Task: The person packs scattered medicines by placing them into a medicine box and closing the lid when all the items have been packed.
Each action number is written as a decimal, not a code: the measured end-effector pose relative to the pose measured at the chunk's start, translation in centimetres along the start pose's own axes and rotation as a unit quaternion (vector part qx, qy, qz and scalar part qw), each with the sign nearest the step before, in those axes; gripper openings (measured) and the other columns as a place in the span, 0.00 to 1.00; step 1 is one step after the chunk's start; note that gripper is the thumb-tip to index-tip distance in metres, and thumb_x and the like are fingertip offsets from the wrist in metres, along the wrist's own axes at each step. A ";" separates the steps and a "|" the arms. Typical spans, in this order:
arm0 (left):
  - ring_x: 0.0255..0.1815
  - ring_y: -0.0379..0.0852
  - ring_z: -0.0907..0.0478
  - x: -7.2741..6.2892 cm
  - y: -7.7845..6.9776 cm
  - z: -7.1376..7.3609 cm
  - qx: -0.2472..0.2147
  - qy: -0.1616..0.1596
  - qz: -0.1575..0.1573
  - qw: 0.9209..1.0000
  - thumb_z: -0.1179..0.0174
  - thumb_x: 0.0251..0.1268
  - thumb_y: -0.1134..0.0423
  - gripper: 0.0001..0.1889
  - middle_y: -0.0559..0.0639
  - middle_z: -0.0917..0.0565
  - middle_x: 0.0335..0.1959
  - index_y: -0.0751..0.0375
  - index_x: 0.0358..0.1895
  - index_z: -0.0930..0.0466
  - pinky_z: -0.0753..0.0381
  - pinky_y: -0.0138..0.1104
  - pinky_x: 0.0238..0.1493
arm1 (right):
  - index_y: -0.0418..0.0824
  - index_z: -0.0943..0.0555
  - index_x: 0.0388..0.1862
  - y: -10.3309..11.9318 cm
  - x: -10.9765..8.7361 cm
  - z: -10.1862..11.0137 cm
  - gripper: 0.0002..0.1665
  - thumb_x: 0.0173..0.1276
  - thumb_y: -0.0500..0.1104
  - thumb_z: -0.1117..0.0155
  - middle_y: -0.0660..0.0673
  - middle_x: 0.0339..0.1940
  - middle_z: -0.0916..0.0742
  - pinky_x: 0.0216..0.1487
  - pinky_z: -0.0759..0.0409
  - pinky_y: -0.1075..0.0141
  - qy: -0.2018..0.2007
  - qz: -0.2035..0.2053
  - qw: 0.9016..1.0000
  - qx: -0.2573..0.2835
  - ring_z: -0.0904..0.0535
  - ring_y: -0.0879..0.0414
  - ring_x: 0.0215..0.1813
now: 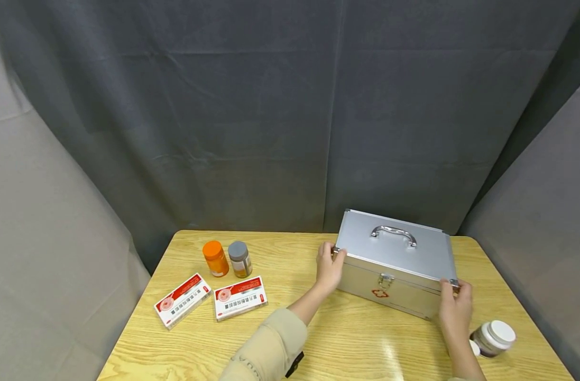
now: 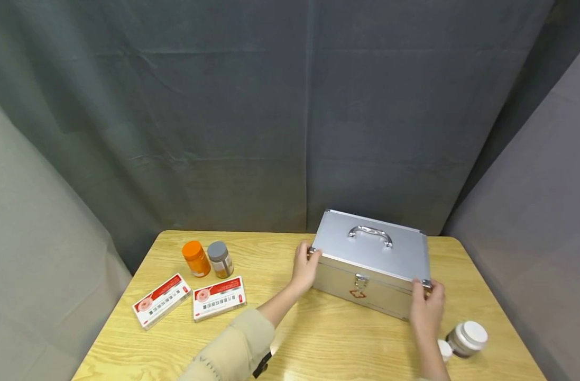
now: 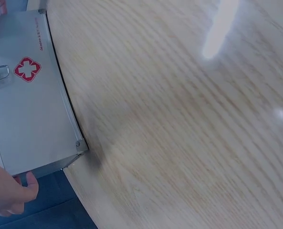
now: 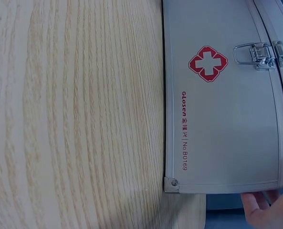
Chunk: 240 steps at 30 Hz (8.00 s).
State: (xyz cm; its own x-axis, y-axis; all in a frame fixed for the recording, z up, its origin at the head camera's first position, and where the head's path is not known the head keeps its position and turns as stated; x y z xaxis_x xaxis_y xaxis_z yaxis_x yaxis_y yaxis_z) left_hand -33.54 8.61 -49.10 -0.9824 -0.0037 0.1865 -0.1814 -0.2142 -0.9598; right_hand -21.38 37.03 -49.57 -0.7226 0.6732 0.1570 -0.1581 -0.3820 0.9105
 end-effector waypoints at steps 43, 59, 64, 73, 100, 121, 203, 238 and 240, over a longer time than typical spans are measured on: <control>0.45 0.44 0.36 -3.6 1.7 6.6 -0.008 -0.056 0.023 0.998 0.48 0.62 0.53 0.12 0.47 0.32 0.43 0.58 0.41 0.33 0.33 0.38 0.46 | 0.28 0.38 0.53 2.9 -2.0 -4.8 0.22 0.69 0.44 0.57 0.41 0.40 0.29 0.38 0.40 0.66 0.098 0.035 0.994 0.017 0.39 0.65 0.34; 0.44 0.44 0.35 -4.3 2.3 9.5 -0.004 -0.094 0.004 0.996 0.47 0.62 0.55 0.12 0.49 0.31 0.41 0.60 0.40 0.33 0.33 0.36 0.45 | 0.28 0.37 0.52 3.7 -3.3 -7.0 0.21 0.69 0.44 0.57 0.44 0.37 0.30 0.32 0.39 0.72 0.121 0.046 0.992 0.015 0.39 0.64 0.31; 0.43 0.44 0.35 -4.5 2.4 10.3 0.006 -0.105 0.005 0.994 0.46 0.61 0.56 0.12 0.49 0.31 0.40 0.60 0.39 0.32 0.33 0.36 0.43 | 0.27 0.37 0.51 4.1 -3.8 -7.5 0.19 0.70 0.42 0.56 0.44 0.36 0.30 0.34 0.39 0.73 0.121 0.058 0.991 0.024 0.39 0.64 0.32; 0.42 0.44 0.34 -4.9 2.3 11.3 0.004 -0.122 -0.004 0.993 0.46 0.60 0.58 0.11 0.50 0.31 0.39 0.61 0.40 0.31 0.32 0.36 0.43 | 0.27 0.37 0.51 4.3 -4.5 -8.0 0.20 0.69 0.42 0.56 0.44 0.37 0.29 0.36 0.39 0.73 0.119 0.055 0.991 0.035 0.38 0.64 0.34; 0.42 0.44 0.34 -6.6 2.6 13.2 -0.019 -0.156 0.006 0.988 0.45 0.59 0.61 0.10 0.51 0.31 0.39 0.63 0.39 0.31 0.34 0.34 0.43 | 0.26 0.36 0.49 4.7 -6.6 -8.4 0.19 0.68 0.41 0.54 0.46 0.35 0.32 0.32 0.39 0.73 0.111 0.056 0.991 0.056 0.39 0.63 0.30; 0.40 0.45 0.35 -8.7 -2.0 14.7 -0.019 -0.165 -0.012 0.986 0.46 0.59 0.69 0.08 0.56 0.30 0.37 0.71 0.37 0.31 0.37 0.28 0.40 | 0.26 0.37 0.51 5.0 -7.7 -8.6 0.19 0.68 0.40 0.55 0.46 0.35 0.32 0.34 0.38 0.74 0.126 0.052 0.989 0.061 0.39 0.62 0.32; 0.61 0.53 0.35 -6.4 3.2 14.1 0.136 -0.063 -0.154 0.977 0.43 0.58 0.49 0.33 0.55 0.31 0.61 0.55 0.66 0.39 0.35 0.50 0.58 | 0.35 0.41 0.67 3.6 -5.9 -9.2 0.30 0.68 0.40 0.47 0.34 0.62 0.31 0.59 0.41 0.48 0.231 0.186 0.954 0.050 0.37 0.55 0.61; 0.50 0.52 0.30 -3.8 -1.8 14.8 0.153 -0.122 -0.111 0.974 0.45 0.56 0.43 0.28 0.54 0.23 0.48 0.62 0.53 0.28 0.31 0.46 0.51 | 0.31 0.34 0.57 9.4 -4.2 -8.0 0.27 0.70 0.51 0.52 0.30 0.53 0.27 0.58 0.40 0.44 0.224 0.164 0.961 0.000 0.34 0.37 0.59; 0.50 0.53 0.29 -3.6 -2.0 14.8 0.153 -0.125 -0.108 0.974 0.45 0.56 0.43 0.28 0.54 0.23 0.48 0.62 0.52 0.28 0.32 0.46 0.51 | 0.31 0.34 0.56 9.5 -4.1 -8.0 0.27 0.70 0.52 0.52 0.31 0.53 0.27 0.57 0.40 0.45 0.221 0.164 0.961 -0.005 0.34 0.37 0.58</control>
State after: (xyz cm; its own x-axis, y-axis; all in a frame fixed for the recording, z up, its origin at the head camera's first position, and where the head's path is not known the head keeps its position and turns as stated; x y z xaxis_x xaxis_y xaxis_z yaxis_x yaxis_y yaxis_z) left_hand -28.96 -5.45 -44.78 -0.8745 -0.1569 0.4590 -0.3230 -0.5176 -0.7923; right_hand -25.33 25.55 -44.60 -0.9498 0.1807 0.2556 0.1230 -0.5353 0.8356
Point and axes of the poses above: each hand's wrist, its own x-axis towards the middle knuckle, its own z-axis out of the back of the hand, y = z × x, the point moved 8 cm from there along x, towards the middle knuckle
